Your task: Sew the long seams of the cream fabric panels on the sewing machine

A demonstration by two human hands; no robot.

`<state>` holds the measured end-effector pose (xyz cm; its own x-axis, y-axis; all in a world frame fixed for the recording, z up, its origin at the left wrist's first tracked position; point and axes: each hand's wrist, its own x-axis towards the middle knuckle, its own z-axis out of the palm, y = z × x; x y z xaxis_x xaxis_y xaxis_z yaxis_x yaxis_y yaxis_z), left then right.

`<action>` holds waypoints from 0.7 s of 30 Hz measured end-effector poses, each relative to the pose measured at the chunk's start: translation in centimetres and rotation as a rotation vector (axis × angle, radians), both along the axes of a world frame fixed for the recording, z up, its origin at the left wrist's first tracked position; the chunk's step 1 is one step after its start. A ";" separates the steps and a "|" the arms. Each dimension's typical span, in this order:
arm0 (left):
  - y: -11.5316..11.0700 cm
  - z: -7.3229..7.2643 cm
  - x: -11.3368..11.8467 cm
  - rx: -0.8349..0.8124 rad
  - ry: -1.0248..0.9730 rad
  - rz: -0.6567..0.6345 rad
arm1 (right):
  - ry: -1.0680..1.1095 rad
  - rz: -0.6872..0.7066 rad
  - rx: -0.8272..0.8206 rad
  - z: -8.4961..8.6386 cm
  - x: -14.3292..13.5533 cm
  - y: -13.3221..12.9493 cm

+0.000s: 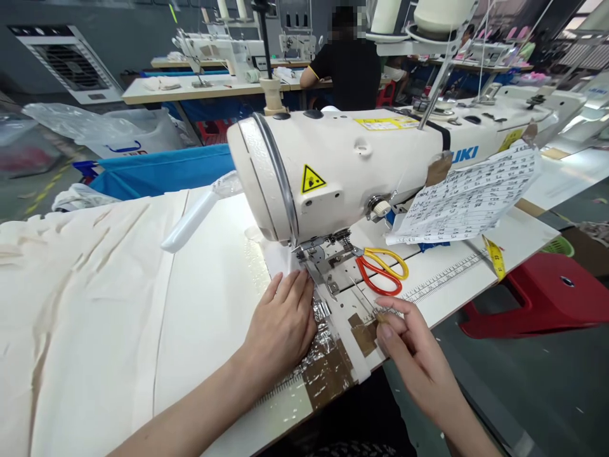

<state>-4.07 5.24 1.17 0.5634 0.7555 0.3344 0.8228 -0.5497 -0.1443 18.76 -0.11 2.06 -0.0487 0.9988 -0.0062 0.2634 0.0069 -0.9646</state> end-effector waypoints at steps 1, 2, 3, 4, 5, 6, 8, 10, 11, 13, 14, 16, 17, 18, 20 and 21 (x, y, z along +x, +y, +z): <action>0.0 0.0 0.0 0.001 -0.001 0.000 | -0.019 -0.004 0.003 0.0 -0.1 0.0; 0.1 0.0 0.0 0.003 -0.002 0.000 | -0.039 -0.002 0.009 0.0 -0.2 -0.1; 0.2 0.0 0.0 0.004 -0.005 0.000 | -0.057 0.008 0.021 0.1 -0.3 -0.1; 0.3 0.0 0.0 0.004 -0.008 0.000 | -0.070 0.024 0.043 0.1 -0.4 -0.1; 0.4 0.0 -0.1 0.004 -0.010 0.002 | -0.077 0.049 0.074 0.1 -0.5 -0.1; 0.5 -0.1 -0.1 0.004 -0.011 0.005 | -0.085 0.077 0.113 0.1 -0.6 0.0; 0.7 -0.1 -0.2 0.001 -0.015 0.013 | -0.105 0.134 0.215 0.1 -1.0 0.3; 1.0 -0.2 -0.3 -0.020 -0.033 0.021 | -0.130 0.183 0.323 0.1 -1.7 0.8; 1.1 -0.2 -0.4 -0.041 -0.052 0.030 | -0.146 0.202 0.374 0.1 -2.1 1.1; 1.3 0.0 -0.4 -0.097 -0.096 0.060 | -0.195 0.235 0.458 0.0 -3.0 1.9; 1.4 0.1 -0.4 -0.126 -0.115 0.075 | -0.233 0.249 0.494 -0.1 -3.5 2.2; 1.6 0.2 -0.4 -0.166 -0.143 0.091 | -0.330 0.271 0.549 -0.2 -4.4 2.9; 1.7 0.3 -0.4 -0.177 -0.153 0.090 | -0.385 0.279 0.567 -0.3 -4.8 3.2; 1.8 0.3 -0.5 -0.179 -0.162 0.081 | -0.440 0.284 0.581 -0.4 -5.1 3.4; 1.9 0.2 -0.5 -0.167 -0.177 0.056 | -0.543 0.290 0.607 -0.6 -5.7 3.8; 1.9 0.2 -0.6 -0.158 -0.184 0.043 | -0.585 0.290 0.623 -0.6 -5.9 3.9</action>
